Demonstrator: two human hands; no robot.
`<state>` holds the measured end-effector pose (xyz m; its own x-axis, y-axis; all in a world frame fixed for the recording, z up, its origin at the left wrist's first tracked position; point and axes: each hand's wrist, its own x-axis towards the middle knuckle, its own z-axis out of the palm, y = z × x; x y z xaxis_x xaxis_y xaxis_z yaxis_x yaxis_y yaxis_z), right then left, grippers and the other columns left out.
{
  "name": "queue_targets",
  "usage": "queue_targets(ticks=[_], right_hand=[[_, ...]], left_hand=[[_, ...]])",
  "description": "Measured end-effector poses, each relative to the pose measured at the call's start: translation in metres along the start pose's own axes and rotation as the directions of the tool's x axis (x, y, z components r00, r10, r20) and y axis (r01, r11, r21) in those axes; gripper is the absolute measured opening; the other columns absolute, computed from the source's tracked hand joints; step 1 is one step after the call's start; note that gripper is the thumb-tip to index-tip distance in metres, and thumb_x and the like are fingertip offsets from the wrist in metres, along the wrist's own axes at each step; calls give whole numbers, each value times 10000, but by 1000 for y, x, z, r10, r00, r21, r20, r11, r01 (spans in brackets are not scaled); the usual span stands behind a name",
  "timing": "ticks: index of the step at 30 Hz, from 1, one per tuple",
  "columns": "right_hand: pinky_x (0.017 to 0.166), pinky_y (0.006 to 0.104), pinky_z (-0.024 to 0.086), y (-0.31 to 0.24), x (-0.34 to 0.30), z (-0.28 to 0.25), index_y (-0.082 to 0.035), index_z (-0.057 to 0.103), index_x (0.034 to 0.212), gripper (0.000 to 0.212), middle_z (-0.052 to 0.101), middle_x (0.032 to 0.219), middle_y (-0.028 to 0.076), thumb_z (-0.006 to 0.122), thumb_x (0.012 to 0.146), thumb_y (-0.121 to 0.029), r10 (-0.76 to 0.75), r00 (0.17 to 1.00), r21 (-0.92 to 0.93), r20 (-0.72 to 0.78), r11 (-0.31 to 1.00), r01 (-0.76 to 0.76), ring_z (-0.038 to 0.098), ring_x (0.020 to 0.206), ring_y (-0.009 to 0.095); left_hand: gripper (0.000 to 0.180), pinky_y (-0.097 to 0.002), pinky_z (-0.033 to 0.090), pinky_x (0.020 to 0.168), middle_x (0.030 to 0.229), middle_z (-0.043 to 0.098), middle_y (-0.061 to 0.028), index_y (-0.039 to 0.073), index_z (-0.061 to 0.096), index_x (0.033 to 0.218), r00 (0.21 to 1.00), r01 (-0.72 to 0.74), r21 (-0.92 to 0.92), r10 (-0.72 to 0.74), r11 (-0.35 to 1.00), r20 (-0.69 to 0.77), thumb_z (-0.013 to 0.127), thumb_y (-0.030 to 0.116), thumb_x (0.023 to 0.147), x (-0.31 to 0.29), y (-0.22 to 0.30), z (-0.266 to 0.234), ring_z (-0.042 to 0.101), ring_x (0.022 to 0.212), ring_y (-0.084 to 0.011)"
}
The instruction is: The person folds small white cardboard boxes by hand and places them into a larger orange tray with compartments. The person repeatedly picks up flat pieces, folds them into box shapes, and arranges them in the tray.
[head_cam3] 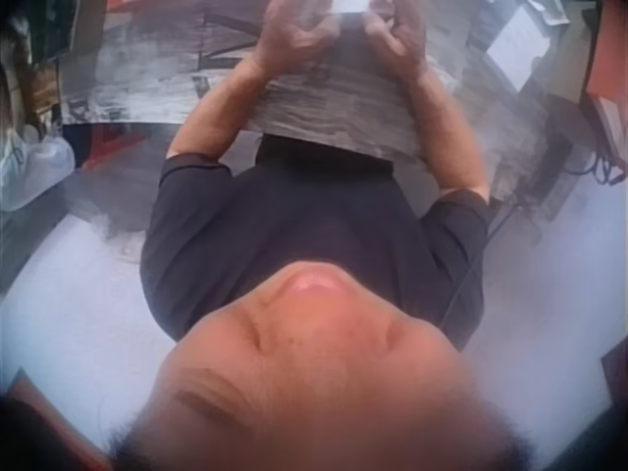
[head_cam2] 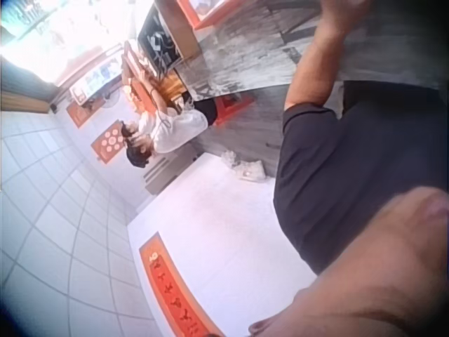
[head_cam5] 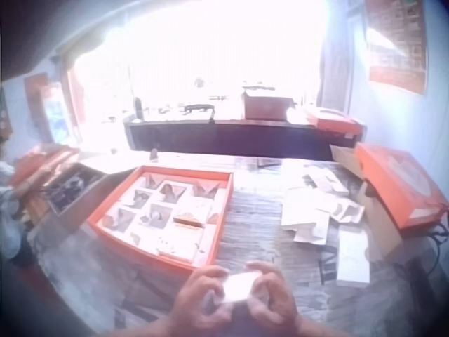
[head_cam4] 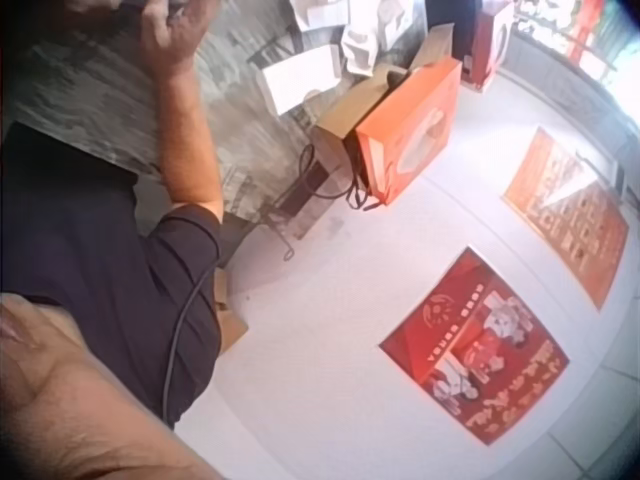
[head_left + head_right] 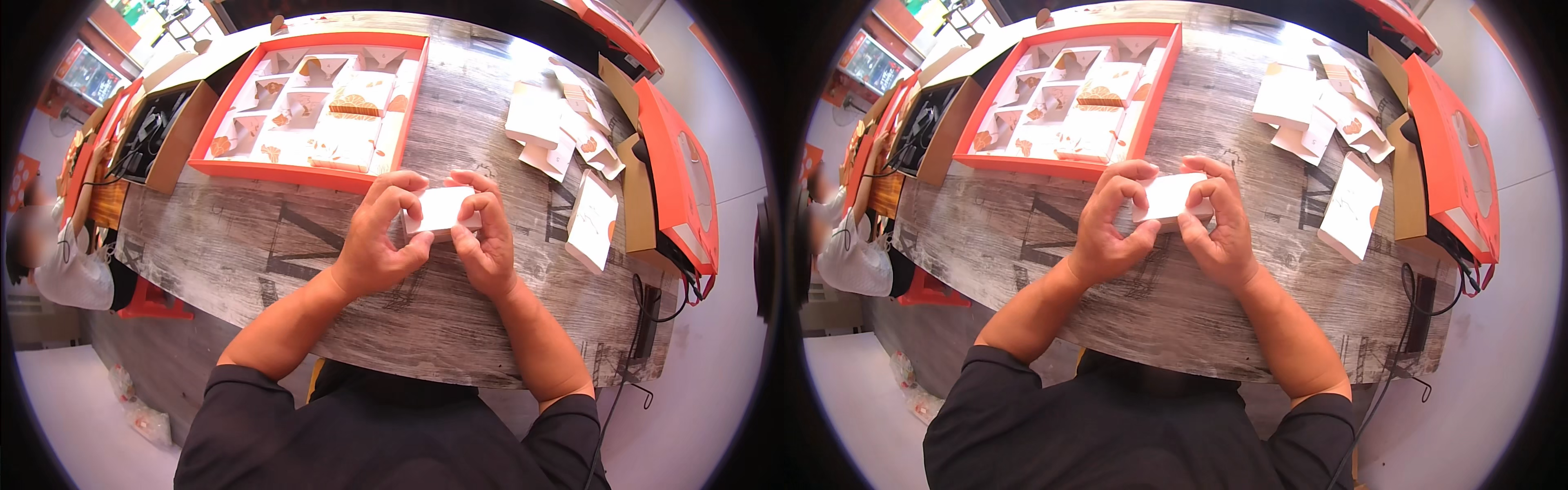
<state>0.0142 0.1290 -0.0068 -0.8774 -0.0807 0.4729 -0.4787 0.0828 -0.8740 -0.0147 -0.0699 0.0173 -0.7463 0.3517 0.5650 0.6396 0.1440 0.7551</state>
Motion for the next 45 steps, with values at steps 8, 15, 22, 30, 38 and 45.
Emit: queue_targets(ticks=[8,15,22,30,38,45], right_hand=[[1144,423,374,2,-2,2,-50,515,1201,347,479,1433,179,541,861,8,77,995,133,-67,989,-67,494,1325,269],[1160,371,353,3,-4,5,-21,458,1393,515,500,1425,154,489,881,26,123,991,155,-53,981,-114,481,1327,224],[1084,369,443,4,-2,-2,-27,468,1411,374,590,1348,130,483,1083,-207,238,965,381,-111,907,-181,564,1243,223],[974,474,597,22,-2,-17,19,431,1497,646,554,1421,269,489,1067,-460,347,868,931,355,-43,-364,660,1175,401],[938,467,602,17,-12,0,21,523,1420,551,627,1332,216,446,1090,-413,471,785,885,402,20,-465,683,1119,375],[887,318,551,-7,-1,10,-82,535,1215,328,649,1148,66,498,1108,-390,624,780,798,39,451,-401,639,1012,141]], left_hand=[[122,-377,477,1040,1288,632,-169,48,615,926,996,66,-47,-64,997,58,687,31,829,0,-1,-3,619,1207,-289],[173,-374,486,1032,1283,637,-162,52,609,921,991,104,-67,-98,992,86,746,45,816,1,-1,-4,627,1205,-292],[703,-401,475,1051,1510,485,-192,73,526,1395,983,79,-285,-27,955,182,867,319,831,1,-12,-12,540,1347,-310],[968,-484,431,1127,1547,455,-215,50,449,1495,960,-201,-56,208,978,185,931,424,743,2,-9,-3,479,1412,-362],[868,-500,401,1150,1526,464,-261,45,514,1378,967,-194,-35,197,980,160,967,323,691,0,1,-5,475,1406,-424],[961,-488,422,1146,1585,363,-290,44,430,1450,973,-172,-15,172,985,152,971,238,680,3,0,-13,433,1454,-393]])
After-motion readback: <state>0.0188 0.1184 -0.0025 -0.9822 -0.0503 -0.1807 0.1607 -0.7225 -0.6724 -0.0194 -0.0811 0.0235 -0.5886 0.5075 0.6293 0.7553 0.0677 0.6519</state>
